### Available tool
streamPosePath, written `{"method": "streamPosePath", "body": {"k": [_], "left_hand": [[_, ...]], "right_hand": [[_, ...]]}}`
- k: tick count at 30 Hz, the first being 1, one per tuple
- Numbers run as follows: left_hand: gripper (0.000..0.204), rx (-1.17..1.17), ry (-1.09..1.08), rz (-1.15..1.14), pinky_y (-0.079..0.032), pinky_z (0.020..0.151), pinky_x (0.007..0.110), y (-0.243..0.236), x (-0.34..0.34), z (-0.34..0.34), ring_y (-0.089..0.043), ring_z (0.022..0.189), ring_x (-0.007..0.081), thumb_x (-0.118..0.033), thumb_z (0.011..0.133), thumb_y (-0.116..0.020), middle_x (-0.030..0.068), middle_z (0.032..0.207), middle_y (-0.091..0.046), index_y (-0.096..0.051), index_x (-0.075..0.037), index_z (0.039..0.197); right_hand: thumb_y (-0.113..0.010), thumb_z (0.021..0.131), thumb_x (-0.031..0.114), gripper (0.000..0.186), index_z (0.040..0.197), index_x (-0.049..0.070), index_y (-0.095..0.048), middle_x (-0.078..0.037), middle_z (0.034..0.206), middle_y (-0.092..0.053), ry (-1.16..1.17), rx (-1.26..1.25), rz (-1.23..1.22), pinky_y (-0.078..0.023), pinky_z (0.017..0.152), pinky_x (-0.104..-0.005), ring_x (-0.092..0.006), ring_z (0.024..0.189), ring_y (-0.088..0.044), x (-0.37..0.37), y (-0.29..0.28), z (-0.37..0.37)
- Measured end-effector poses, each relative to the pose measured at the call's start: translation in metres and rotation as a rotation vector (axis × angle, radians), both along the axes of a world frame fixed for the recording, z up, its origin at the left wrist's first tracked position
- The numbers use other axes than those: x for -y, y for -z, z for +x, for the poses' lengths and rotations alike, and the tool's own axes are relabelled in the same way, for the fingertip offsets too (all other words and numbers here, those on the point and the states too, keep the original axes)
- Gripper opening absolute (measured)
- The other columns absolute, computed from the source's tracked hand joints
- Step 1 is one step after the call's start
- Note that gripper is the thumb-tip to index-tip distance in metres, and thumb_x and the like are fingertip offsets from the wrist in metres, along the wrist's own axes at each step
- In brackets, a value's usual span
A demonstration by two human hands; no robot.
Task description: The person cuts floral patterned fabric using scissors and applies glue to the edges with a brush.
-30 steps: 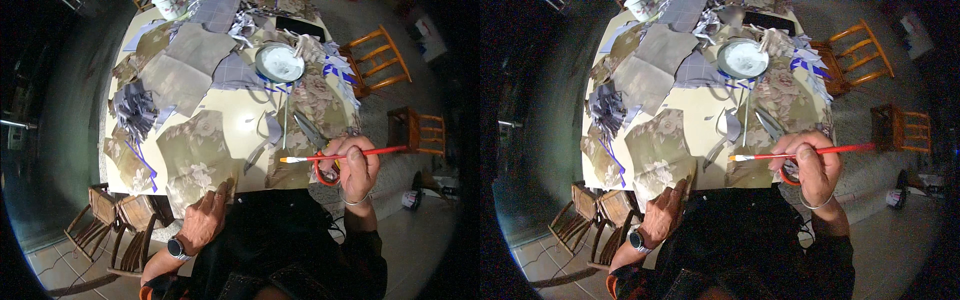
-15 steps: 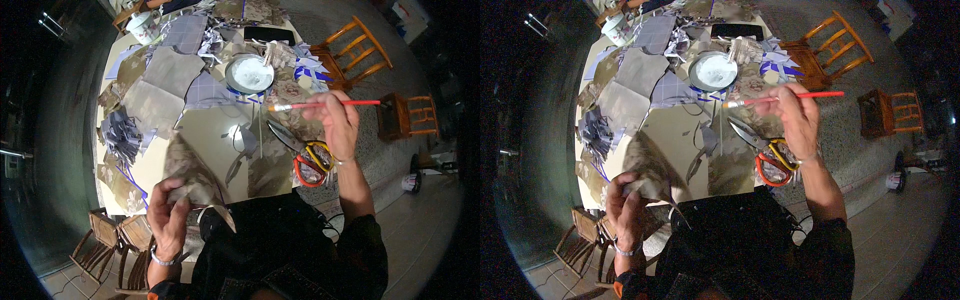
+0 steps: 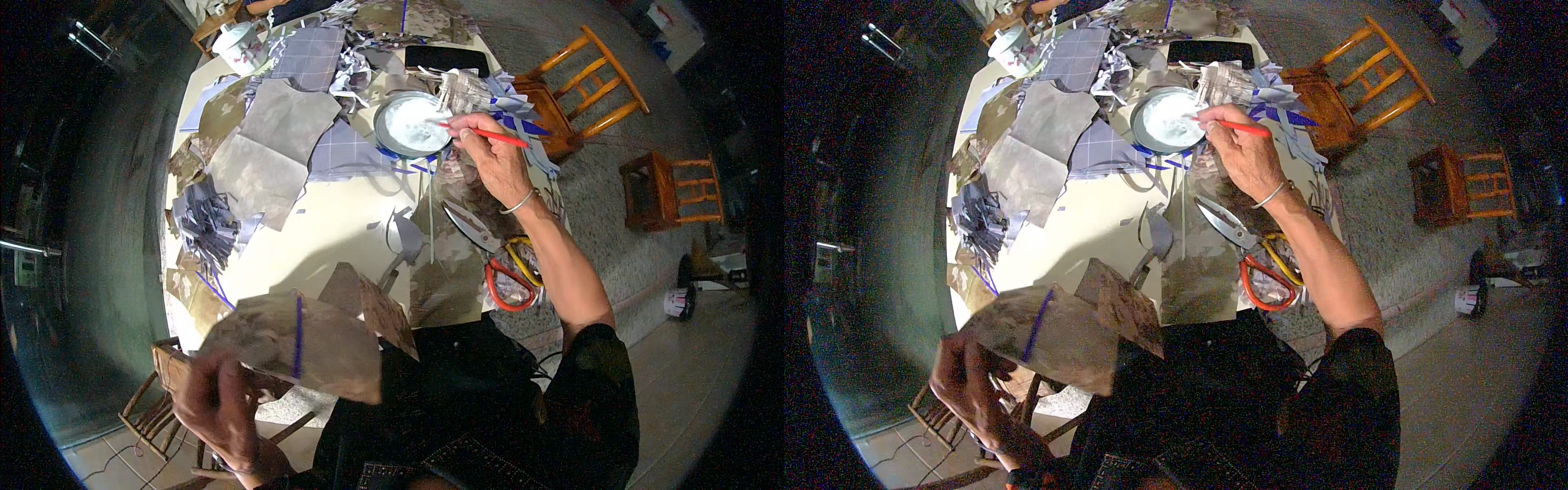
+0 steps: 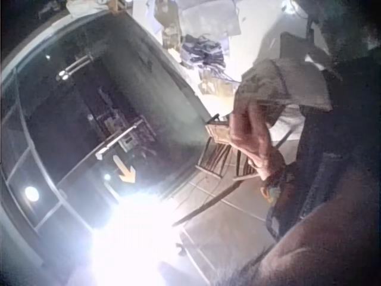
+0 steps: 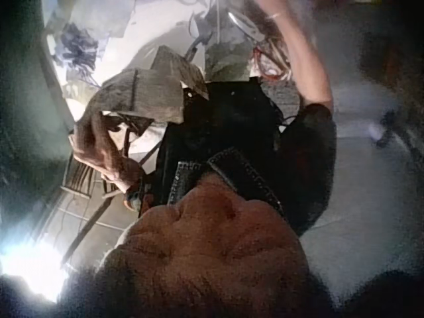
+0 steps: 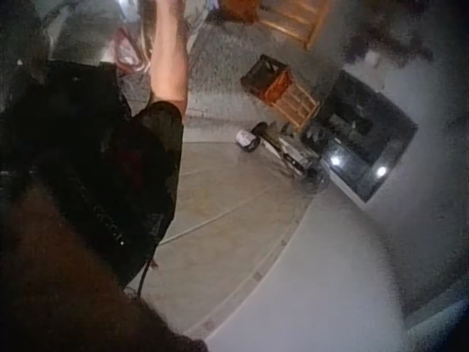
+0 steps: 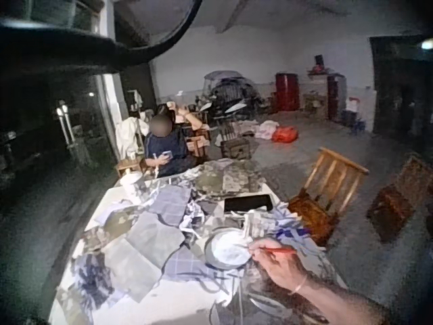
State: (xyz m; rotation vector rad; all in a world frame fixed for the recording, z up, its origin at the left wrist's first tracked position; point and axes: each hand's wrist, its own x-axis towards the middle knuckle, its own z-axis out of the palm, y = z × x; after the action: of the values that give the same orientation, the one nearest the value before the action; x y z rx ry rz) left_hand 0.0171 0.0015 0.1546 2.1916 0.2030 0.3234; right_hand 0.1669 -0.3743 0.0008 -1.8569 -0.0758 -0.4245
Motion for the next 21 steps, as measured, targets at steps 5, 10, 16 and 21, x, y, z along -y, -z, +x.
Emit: {"method": "streamPosePath", "body": {"k": [5, 10, 16, 21], "left_hand": [[0.018, 0.063, -0.003, -0.046, -0.034, 0.044, 0.024, -0.02, -0.006, 0.029, -0.045, 0.05, 0.007, -0.015, 0.097, -0.058, -0.0011, 0.064, -0.055, -0.062, -0.002, 0.085], [0.026, -0.038, 0.081, -0.053, -0.026, 0.039, 0.024, -0.036, -0.027, 0.044, -0.037, 0.047, 0.0033, -0.026, 0.097, -0.061, -0.004, 0.061, -0.047, -0.058, -0.007, 0.081], [0.023, -0.246, 0.043, -0.001, -0.029, 0.037, 0.022, -0.01, -0.051, 0.081, -0.043, 0.041, 0.0056, -0.028, 0.097, -0.061, -0.0011, 0.055, -0.051, -0.065, -0.007, 0.089], [0.028, -0.385, 0.173, -0.159, -0.037, 0.039, 0.022, 0.014, -0.059, 0.113, -0.054, 0.044, 0.0091, -0.027, 0.098, -0.061, 0.0026, 0.058, -0.059, -0.066, -0.001, 0.088]], "right_hand": [[-0.051, 0.101, 0.008, 0.017, 0.109, -0.003, -0.061, -0.011, 0.102, -0.069, -0.02, -0.01, 0.064, -0.054, 0.088, -0.0289, -0.0162, 0.099, -0.067, 0.0, -0.009, -0.001], [-0.054, 0.1, 0.012, 0.018, 0.109, 0.001, -0.064, -0.007, 0.097, -0.069, 0.001, -0.005, -0.027, -0.051, 0.082, -0.0277, -0.0126, 0.094, -0.064, 0.013, -0.003, 0.007], [-0.051, 0.102, 0.01, 0.017, 0.109, -0.001, -0.062, -0.011, 0.104, -0.068, -0.007, 0.033, 0.04, -0.055, 0.088, -0.0302, -0.0181, 0.101, -0.067, 0.01, 0.007, 0.013], [-0.049, 0.103, 0.01, 0.02, 0.111, -0.002, -0.061, -0.011, 0.107, -0.068, -0.026, 0.004, 0.041, -0.055, 0.088, -0.0307, -0.0183, 0.102, -0.067, 0.001, -0.004, 0.006]]}}
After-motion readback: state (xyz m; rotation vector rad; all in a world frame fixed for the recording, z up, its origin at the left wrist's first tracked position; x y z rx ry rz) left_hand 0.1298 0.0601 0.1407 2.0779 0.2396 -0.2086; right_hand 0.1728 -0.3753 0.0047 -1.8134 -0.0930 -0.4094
